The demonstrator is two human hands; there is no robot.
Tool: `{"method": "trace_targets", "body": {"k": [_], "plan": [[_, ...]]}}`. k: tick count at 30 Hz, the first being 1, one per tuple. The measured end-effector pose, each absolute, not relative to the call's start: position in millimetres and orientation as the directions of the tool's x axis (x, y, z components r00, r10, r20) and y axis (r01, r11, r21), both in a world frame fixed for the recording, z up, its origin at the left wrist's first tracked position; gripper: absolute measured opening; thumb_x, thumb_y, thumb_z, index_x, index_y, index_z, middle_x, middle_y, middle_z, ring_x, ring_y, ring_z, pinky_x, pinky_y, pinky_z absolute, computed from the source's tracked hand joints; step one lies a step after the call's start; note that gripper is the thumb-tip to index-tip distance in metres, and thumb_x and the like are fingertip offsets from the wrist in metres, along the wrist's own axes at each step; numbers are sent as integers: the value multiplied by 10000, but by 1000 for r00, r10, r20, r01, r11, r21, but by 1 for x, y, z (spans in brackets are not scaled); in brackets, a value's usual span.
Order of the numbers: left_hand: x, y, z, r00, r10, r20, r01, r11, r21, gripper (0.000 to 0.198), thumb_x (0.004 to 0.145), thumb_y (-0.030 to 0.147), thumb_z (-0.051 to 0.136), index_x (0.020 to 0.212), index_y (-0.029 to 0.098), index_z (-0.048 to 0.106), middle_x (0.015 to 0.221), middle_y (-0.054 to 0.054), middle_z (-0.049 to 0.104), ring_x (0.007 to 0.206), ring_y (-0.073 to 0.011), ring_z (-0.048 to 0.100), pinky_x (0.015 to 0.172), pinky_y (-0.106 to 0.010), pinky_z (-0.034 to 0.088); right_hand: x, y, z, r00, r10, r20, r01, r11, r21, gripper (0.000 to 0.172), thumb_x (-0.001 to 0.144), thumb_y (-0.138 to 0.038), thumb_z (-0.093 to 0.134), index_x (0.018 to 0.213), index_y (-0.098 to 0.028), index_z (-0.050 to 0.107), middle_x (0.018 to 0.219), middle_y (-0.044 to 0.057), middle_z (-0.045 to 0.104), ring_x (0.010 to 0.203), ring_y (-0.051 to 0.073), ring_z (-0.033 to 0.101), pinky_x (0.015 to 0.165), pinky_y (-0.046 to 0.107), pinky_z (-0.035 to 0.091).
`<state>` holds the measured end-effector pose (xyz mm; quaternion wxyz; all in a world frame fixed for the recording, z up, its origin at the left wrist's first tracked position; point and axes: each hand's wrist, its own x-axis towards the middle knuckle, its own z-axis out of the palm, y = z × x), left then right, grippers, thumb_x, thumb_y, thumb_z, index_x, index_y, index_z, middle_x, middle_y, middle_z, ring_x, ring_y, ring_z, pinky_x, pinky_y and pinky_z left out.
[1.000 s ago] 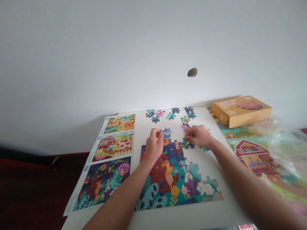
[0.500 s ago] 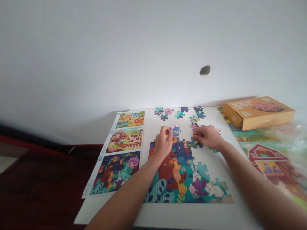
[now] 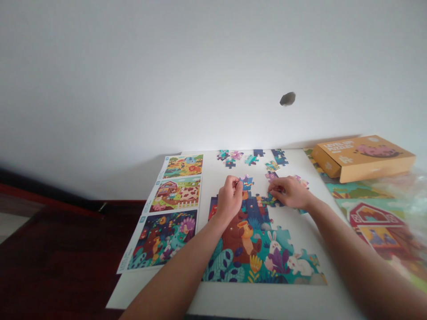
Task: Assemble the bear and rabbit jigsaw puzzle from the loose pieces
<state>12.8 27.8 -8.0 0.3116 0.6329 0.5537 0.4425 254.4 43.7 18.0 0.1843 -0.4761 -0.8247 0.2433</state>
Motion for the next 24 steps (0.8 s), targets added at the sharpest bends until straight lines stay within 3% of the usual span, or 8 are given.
{"method": "trace_targets", "body": {"k": [14,24], "plan": [[11,31,-15,-25,982,187,382,-163,910,160,939,395,499,924,235,501,746,18,616,640,-149,616,624,-231,445,251,40,22,-480,872,94,705,447,-551,265,714,-180,591,946,-209,717,739,6,669,653,156,590,668,264,430],[11,30,-8,-12,981,192,385,-172,907,173,939,390,505,905,221,516,729,14,603,638,-149,622,611,-229,455,252,42,22,-525,847,87,684,480,-550,99,715,-168,638,810,-186,664,833,45,638,751,173,590,709,271,440]]}}
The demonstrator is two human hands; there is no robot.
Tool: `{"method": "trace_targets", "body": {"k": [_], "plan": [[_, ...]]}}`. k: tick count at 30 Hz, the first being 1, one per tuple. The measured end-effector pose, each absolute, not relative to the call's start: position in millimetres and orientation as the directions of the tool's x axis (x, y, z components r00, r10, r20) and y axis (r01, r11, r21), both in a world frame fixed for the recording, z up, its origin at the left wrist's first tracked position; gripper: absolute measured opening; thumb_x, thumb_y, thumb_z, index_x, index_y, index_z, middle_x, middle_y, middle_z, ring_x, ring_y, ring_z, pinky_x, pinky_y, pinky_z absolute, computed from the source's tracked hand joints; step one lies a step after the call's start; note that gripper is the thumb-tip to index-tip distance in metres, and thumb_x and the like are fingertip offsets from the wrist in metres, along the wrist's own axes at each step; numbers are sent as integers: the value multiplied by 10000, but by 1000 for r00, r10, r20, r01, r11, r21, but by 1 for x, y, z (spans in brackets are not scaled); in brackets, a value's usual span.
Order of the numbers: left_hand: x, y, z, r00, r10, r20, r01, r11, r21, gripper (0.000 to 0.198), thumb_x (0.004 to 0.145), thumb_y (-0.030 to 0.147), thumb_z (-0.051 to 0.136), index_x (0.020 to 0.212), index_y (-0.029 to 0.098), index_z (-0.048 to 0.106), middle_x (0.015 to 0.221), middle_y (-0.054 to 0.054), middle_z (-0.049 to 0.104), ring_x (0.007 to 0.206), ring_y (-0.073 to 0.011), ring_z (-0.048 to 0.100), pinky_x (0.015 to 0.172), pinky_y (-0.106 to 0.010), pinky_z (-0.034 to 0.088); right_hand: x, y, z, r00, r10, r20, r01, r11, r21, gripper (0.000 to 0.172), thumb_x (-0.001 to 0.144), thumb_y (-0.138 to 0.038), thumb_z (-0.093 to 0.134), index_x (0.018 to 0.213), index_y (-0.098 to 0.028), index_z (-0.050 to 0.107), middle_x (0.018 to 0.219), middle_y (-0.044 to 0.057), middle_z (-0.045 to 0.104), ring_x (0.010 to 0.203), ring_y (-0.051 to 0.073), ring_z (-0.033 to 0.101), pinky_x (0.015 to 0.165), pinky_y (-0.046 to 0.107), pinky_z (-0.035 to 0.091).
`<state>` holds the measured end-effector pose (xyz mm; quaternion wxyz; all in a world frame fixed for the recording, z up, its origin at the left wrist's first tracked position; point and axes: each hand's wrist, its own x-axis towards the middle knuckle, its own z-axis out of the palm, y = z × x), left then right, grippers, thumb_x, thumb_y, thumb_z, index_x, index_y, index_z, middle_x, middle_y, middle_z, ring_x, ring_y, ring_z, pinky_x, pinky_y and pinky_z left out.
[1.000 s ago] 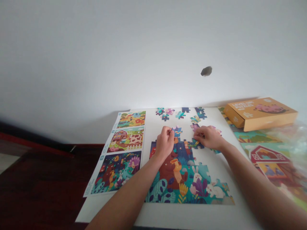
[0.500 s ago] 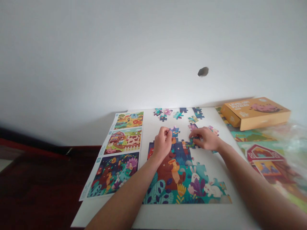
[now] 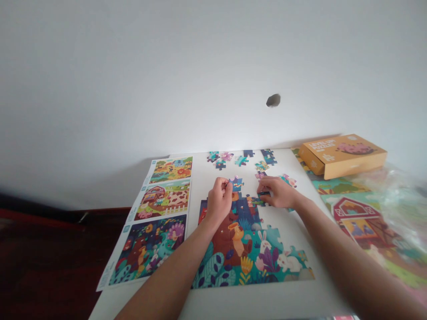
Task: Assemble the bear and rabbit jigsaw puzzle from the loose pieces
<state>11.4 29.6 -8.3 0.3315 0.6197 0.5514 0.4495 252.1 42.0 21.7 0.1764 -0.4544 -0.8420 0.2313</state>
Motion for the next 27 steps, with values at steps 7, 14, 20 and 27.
{"method": "trace_targets", "body": {"k": [7,14,20,27], "plan": [[11,30,-9,-18,982,189,369,-169,914,176,936,388,520,908,214,527,740,8,620,643,-147,631,614,-232,474,253,42,19,-523,847,92,680,480,-554,108,725,-163,654,827,-193,674,834,38,633,755,172,591,720,275,442],[11,31,-7,-60,985,160,315,-133,940,201,920,399,545,949,200,542,788,-16,659,692,-161,655,627,-243,488,250,42,19,-506,849,155,671,500,-548,159,800,-288,677,926,-193,689,810,30,615,725,160,573,715,279,426],[13,24,1,93,980,178,302,-198,933,236,929,424,548,982,195,565,726,10,629,633,-136,603,580,-218,431,233,36,20,-387,886,258,581,451,-678,276,922,-448,570,964,-196,672,822,37,645,706,147,530,691,275,412],[13,22,0,204,956,209,322,-267,908,213,948,405,536,1006,201,556,737,7,645,671,-144,619,598,-224,427,222,34,18,-318,931,180,508,328,-796,349,913,-489,552,752,-186,616,666,-7,576,635,132,468,624,269,379]]}}
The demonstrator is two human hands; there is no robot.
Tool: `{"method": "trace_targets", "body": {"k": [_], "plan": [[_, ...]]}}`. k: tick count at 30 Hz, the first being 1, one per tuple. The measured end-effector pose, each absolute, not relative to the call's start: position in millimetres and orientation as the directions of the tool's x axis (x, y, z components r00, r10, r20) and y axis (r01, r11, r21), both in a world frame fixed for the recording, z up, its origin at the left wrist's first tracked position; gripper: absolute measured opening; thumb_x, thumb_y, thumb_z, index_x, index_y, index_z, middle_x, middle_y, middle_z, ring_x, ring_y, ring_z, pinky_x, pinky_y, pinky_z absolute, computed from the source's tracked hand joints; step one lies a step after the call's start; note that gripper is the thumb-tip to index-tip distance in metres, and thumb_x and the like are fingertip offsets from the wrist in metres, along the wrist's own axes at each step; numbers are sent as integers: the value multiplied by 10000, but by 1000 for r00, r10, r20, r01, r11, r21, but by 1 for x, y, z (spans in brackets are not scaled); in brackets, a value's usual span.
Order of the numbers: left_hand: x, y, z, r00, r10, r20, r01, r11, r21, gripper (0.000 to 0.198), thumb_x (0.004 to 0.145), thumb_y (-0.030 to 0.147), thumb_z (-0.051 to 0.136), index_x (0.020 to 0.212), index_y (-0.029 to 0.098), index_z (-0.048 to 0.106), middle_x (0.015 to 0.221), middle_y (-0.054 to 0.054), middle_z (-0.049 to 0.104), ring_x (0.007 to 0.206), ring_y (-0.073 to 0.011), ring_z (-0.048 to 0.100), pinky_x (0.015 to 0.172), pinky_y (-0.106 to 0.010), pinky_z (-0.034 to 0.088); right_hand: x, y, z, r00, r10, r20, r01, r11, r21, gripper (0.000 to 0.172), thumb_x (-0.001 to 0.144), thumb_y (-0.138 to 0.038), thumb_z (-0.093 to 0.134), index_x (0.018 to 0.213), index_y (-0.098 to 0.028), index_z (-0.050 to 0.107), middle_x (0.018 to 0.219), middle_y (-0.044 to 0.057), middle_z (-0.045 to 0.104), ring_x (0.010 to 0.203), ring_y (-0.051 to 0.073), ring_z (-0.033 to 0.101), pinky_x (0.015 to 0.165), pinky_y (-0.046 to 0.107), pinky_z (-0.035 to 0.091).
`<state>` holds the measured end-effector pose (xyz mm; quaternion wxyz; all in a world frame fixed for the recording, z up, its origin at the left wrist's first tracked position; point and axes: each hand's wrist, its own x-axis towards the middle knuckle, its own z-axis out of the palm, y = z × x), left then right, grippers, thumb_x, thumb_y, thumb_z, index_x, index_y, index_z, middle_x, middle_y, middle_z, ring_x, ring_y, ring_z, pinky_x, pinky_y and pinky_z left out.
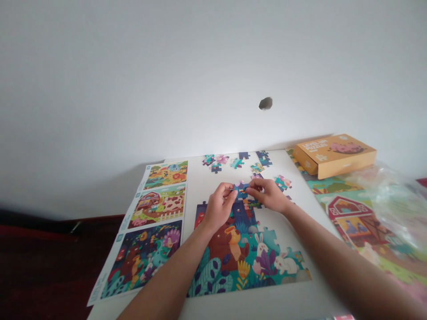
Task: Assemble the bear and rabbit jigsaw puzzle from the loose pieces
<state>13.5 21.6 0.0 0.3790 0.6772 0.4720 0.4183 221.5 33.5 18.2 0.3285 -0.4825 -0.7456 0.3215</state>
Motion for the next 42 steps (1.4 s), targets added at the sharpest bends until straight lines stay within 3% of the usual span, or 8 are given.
{"method": "trace_targets", "body": {"k": [9,13,17,21,26,30,38,42], "plan": [[14,22,1,206,951,229,328,-288,900,174,931,365,552,959,194,567,748,5,661,694,-148,645,677,-241,462,255,40,33,-273,941,199,650,333,-683,241,888,-358,556,840,-174,704,677,15,640,588,128,485,592,256,371],[14,20,2,262,938,226,340,-309,888,173,932,367,551,967,200,572,709,16,650,662,-145,638,656,-238,469,253,36,38,-430,874,226,583,461,-669,187,848,-348,615,902,-182,682,780,21,651,625,121,477,610,249,372],[15,18,5,357,909,216,324,-337,884,159,935,363,548,945,205,570,778,-8,684,724,-162,677,707,-254,505,235,31,33,-515,829,217,550,514,-658,238,857,-369,608,709,-188,565,660,-15,531,591,111,413,584,250,330],[15,19,6,339,910,239,317,-350,882,117,944,314,537,973,211,584,924,-45,736,867,-185,709,800,-279,525,233,32,27,-387,897,213,595,419,-685,337,895,-400,554,643,-200,454,573,-44,429,555,108,359,551,250,295],[14,23,0,255,916,311,421,-395,817,166,933,174,461,1006,207,606,991,-60,723,895,-180,687,851,-307,516,251,43,20,-77,972,221,696,211,-687,260,887,-444,549,825,-196,599,567,-30,487,546,130,404,542,257,298],[13,24,-4,243,910,336,470,-414,780,235,881,86,436,990,197,612,979,-66,709,922,-187,674,863,-318,515,255,48,12,-17,977,212,775,147,-615,274,864,-432,570,974,-198,661,631,-1,581,579,154,500,569,258,329],[12,25,-4,227,916,332,479,-402,780,285,863,38,410,980,192,620,970,-65,706,926,-191,673,873,-329,513,241,42,18,-134,979,152,789,198,-582,228,903,-377,494,759,-219,576,625,-1,606,577,151,509,573,248,317],[12,26,-6,202,924,324,467,-382,798,291,857,19,412,975,189,616,962,-60,703,915,-183,674,859,-316,517,250,47,15,37,987,157,867,47,-496,185,887,-341,487,806,-221,603,657,24,619,607,168,522,573,256,284]]}}
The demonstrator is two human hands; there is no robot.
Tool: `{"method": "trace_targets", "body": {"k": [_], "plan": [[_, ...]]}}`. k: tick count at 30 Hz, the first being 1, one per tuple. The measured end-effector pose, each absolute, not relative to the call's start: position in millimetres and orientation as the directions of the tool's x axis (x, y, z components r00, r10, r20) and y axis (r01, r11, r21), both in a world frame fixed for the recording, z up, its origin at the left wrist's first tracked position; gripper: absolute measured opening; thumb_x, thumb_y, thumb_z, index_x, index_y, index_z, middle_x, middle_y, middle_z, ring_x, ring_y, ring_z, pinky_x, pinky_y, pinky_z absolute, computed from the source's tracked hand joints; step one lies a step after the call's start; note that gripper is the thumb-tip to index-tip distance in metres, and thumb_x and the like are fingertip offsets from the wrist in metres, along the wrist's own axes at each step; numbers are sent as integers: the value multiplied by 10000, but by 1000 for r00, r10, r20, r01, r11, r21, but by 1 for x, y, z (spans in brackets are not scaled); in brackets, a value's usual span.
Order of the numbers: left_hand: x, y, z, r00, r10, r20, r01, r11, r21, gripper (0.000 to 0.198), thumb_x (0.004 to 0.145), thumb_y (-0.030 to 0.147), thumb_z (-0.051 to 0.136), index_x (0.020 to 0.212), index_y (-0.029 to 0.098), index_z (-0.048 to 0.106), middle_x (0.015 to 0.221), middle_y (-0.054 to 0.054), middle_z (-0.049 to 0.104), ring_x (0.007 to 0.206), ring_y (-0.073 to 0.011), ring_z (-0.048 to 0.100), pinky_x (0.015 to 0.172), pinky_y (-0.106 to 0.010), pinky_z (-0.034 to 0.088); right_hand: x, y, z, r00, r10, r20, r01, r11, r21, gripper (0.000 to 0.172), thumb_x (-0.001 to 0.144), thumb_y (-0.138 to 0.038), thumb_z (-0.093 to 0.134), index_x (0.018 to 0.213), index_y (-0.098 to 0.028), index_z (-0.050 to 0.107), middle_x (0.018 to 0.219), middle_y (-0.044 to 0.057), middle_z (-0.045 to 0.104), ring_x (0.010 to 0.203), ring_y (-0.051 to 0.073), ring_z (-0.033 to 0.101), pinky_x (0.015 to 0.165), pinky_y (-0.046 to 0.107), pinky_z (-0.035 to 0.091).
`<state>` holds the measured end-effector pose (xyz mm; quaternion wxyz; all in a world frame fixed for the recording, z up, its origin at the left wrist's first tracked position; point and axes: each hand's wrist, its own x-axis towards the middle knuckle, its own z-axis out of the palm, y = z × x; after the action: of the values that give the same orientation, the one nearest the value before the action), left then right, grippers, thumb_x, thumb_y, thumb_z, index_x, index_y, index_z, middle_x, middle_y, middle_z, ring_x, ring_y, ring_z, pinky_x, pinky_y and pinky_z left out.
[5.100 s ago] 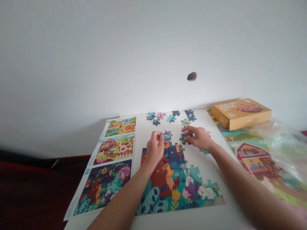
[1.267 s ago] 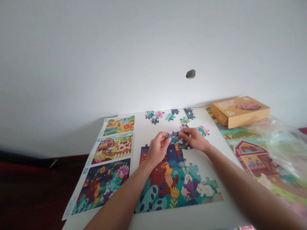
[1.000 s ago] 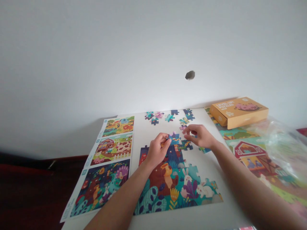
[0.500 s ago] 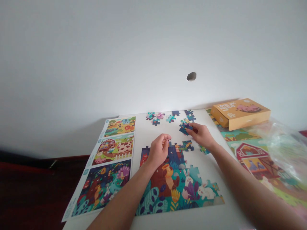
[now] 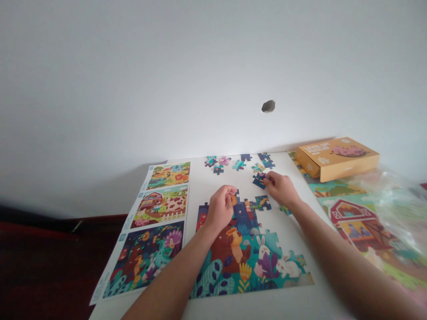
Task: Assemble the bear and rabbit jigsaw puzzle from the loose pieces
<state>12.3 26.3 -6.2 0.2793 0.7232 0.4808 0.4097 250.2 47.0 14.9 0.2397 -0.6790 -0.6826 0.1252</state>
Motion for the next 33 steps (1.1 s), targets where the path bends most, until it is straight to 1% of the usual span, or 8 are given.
{"method": "trace_targets", "body": {"k": [3,6,8,11,15,23,28,33], "plan": [[13,27,-7,204,919,338,472,-395,788,308,843,-2,414,970,185,623,957,-58,702,904,-181,671,850,-311,517,259,50,12,141,977,157,891,-56,-451,176,861,-329,502,827,-211,629,676,43,618,635,180,524,585,265,275],[13,26,-8,234,897,376,474,-443,761,325,822,-24,422,955,185,632,951,-54,697,903,-178,660,843,-304,510,263,50,14,137,978,159,865,-41,-499,181,858,-325,484,779,-208,597,620,16,559,597,160,467,585,267,270],[13,25,-8,262,878,402,467,-479,743,330,814,-34,419,928,188,635,938,-49,689,907,-176,653,837,-295,504,265,48,18,-11,990,138,815,89,-572,201,855,-324,472,699,-207,520,579,-14,489,573,137,411,583,260,275],[13,24,-7,288,861,419,449,-508,735,334,806,-46,413,893,188,635,936,-49,678,904,-173,648,839,-292,498,272,46,26,-353,935,13,680,267,-683,266,821,-335,507,614,-205,401,556,-41,410,563,113,365,564,248,277],[13,23,-6,302,861,410,436,-507,744,343,788,-66,412,869,183,633,941,-56,666,899,-176,639,845,-299,497,290,46,34,-536,804,-258,610,158,-777,232,773,-331,564,621,-190,460,528,-52,437,518,96,370,512,236,267],[15,24,-8,312,858,408,431,-510,745,337,806,-65,416,847,186,638,949,-60,666,946,-187,636,872,-321,503,309,39,42,-518,573,-636,737,-79,-671,177,712,-304,610,604,-167,581,503,-2,597,420,104,470,449,223,335],[14,24,-9,316,859,404,436,-509,742,348,795,-69,419,850,189,646,958,-57,665,965,-190,637,880,-330,503,302,36,44,-457,553,-696,809,-67,-584,196,686,-336,675,606,-160,643,573,20,675,428,109,550,465,213,383],[13,25,-7,325,855,405,433,-515,740,338,809,-53,419,844,191,650,960,-53,666,979,-187,637,889,-331,499,298,35,47,-408,548,-730,838,-93,-538,309,656,-461,753,652,-157,699,679,51,737,464,128,600,462,216,416]]}}
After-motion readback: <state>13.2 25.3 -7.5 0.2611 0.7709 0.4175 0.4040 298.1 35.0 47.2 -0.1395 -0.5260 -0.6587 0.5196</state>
